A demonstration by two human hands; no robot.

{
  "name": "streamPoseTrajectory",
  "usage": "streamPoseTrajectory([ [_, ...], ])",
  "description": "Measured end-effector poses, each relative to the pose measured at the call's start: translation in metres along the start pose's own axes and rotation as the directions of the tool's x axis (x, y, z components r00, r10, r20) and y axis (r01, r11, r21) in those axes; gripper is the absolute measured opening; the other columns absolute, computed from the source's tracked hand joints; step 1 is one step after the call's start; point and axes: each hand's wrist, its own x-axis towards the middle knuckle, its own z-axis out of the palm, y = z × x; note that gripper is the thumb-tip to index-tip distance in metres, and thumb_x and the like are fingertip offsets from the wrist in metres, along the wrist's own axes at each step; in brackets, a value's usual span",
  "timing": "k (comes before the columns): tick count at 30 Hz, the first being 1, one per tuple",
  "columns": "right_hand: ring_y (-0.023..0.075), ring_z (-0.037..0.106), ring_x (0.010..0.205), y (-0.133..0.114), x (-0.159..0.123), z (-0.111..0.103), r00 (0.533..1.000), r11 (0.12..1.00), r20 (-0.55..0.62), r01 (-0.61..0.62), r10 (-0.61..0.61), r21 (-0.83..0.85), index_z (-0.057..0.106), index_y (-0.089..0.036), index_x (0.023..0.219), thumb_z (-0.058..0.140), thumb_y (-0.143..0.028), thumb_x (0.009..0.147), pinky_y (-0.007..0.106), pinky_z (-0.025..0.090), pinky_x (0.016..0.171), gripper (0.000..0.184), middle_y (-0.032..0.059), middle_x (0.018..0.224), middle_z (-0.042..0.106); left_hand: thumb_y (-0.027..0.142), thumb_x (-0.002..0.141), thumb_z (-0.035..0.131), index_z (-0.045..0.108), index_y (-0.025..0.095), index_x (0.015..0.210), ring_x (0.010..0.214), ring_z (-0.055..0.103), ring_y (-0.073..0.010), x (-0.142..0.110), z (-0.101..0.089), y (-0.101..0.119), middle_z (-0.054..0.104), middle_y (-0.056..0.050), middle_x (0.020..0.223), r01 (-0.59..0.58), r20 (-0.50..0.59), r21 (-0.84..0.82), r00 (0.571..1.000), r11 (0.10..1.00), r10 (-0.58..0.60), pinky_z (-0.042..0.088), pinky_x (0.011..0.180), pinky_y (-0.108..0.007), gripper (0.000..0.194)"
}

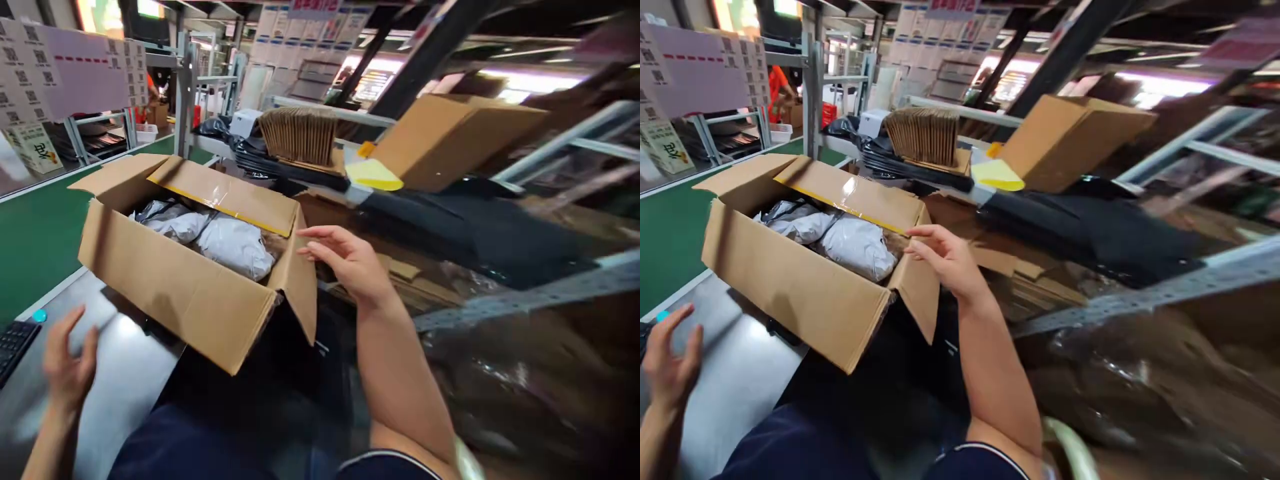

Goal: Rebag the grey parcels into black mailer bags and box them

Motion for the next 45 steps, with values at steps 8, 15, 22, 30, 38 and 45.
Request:
streamPoseTrajectory([
  [8,0.0284,0.073,0.119,0.064,0.163,0.140,0.711,0.789,0.703,0.448,-0.029,-0.421,0.073,-0.015,0.125,0.056,-0.016,0.095,0.047,0.058,0.107,0.034,0.0171,0.129,0.076,0.027,0.099,0.062,0.059,0.021,0.147,0.144,0.057,-0.0275,0.083,0.155,0.096,0.064,-0.016,0.151,-0.407,0.412,-0.045,0.825,0.912,0.388,0.034,0.129,-0.052,0.049],
  [15,0.0373,0.062,0.133,0.122,0.217,0.258,0.461,0.667,0.878,0.695,-0.127,-0.268,0.064,-0.013,0.137,0.087,-0.007,0.063,0.053,0.047,0.118,0.078,0.0215,0.142,0.067,0.047,0.101,0.060,0.072,0.023,0.124,0.133,0.063,-0.0241,0.086,0.206,0.102,0.080,-0.007,0.121,-0.380,0.460,-0.087,0.805,0.921,0.376,0.003,0.137,-0.049,0.036],
  [22,0.0379,0.046,0.147,0.145,0.269,0.294,0.612,0.586,0.747,0.715,-0.259,-0.382,0.048,-0.011,0.147,0.048,-0.013,0.097,0.064,0.040,0.118,0.050,0.0265,0.156,0.051,0.035,0.097,0.062,0.074,0.022,0.115,0.124,0.067,-0.0254,0.074,0.208,0.101,0.080,-0.006,0.104,-0.276,0.382,-0.202,0.861,0.940,0.335,0.008,0.138,-0.053,0.025],
  [30,0.0264,0.049,0.149,0.183,0.131,0.252,0.080,0.414,0.930,0.906,-0.360,0.083,0.053,-0.016,0.147,0.039,-0.012,0.103,0.053,0.040,0.126,0.046,0.0167,0.160,0.054,0.041,0.097,0.063,0.076,0.028,0.115,0.120,0.068,-0.0223,0.072,0.216,0.092,0.080,-0.001,0.097,-0.328,0.353,-0.231,0.849,0.916,0.393,0.004,0.139,-0.052,0.025],
  [38,0.0211,0.039,0.158,0.172,0.246,0.300,0.501,0.767,0.803,0.635,-0.323,-0.088,0.067,-0.026,0.124,0.037,-0.015,0.106,0.065,0.018,0.134,0.036,0.0033,0.159,0.057,0.038,0.097,0.063,0.077,0.028,0.109,0.119,0.068,-0.0219,0.072,0.209,0.094,0.078,0.000,0.092,-0.303,0.375,-0.282,0.839,0.910,0.395,0.003,0.138,-0.052,0.021],
  [45,0.0261,0.037,0.159,0.154,0.213,0.320,0.527,0.724,0.795,0.668,-0.300,-0.169,0.056,-0.019,0.145,0.034,-0.010,0.105,0.062,0.025,0.133,0.047,0.0115,0.163,0.051,0.036,0.099,0.063,0.076,0.026,0.119,0.137,0.058,-0.0228,0.074,0.214,0.088,0.080,-0.003,0.105,-0.345,0.394,-0.317,0.800,0.883,0.454,-0.002,0.138,-0.053,0.026],
])
